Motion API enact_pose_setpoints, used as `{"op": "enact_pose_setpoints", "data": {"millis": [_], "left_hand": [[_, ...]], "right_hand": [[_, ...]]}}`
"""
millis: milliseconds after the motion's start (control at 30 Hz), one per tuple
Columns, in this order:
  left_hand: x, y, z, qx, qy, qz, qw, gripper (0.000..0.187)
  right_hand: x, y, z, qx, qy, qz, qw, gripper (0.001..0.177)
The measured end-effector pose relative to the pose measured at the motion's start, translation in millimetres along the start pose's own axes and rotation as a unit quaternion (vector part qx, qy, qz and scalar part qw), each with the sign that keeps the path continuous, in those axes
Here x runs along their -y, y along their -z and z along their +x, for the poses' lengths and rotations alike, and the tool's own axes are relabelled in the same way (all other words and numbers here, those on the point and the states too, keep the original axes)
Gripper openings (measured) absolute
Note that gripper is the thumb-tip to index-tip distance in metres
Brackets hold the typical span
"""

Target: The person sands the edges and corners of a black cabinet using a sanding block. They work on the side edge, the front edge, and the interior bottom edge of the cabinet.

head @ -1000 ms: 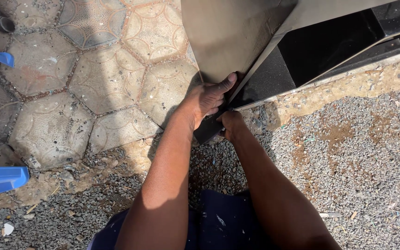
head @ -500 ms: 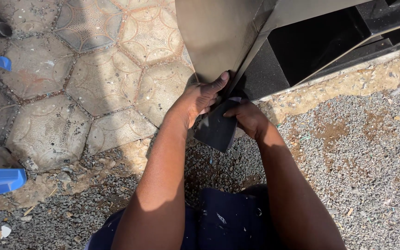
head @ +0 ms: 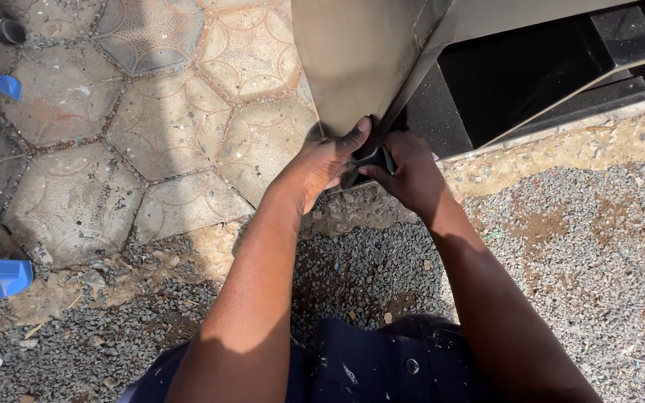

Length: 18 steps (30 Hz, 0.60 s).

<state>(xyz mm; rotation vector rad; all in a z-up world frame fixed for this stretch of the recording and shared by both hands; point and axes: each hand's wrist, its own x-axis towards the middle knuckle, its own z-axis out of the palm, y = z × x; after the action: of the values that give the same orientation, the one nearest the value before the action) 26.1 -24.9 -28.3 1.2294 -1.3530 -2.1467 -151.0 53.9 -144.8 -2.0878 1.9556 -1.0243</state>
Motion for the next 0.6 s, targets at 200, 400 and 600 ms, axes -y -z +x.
{"op": "enact_pose_setpoints", "data": {"millis": [200,400,600], "left_hand": [[27,12,42,-0.008,-0.034,0.026,0.999,0.112],[27,9,38,-0.016,-0.030,0.055,0.998,0.115],[22,9,22,-0.001,-0.032,0.072,0.997,0.116]], "right_hand": [[-3,-24,-2,0.115,-0.089,0.022,0.989,0.047],[-8,-21,1,0.192,-0.077,-0.125,0.970,0.038],[-40,-68,-19,0.158,-0.095,-0.126,0.975,0.037]]}}
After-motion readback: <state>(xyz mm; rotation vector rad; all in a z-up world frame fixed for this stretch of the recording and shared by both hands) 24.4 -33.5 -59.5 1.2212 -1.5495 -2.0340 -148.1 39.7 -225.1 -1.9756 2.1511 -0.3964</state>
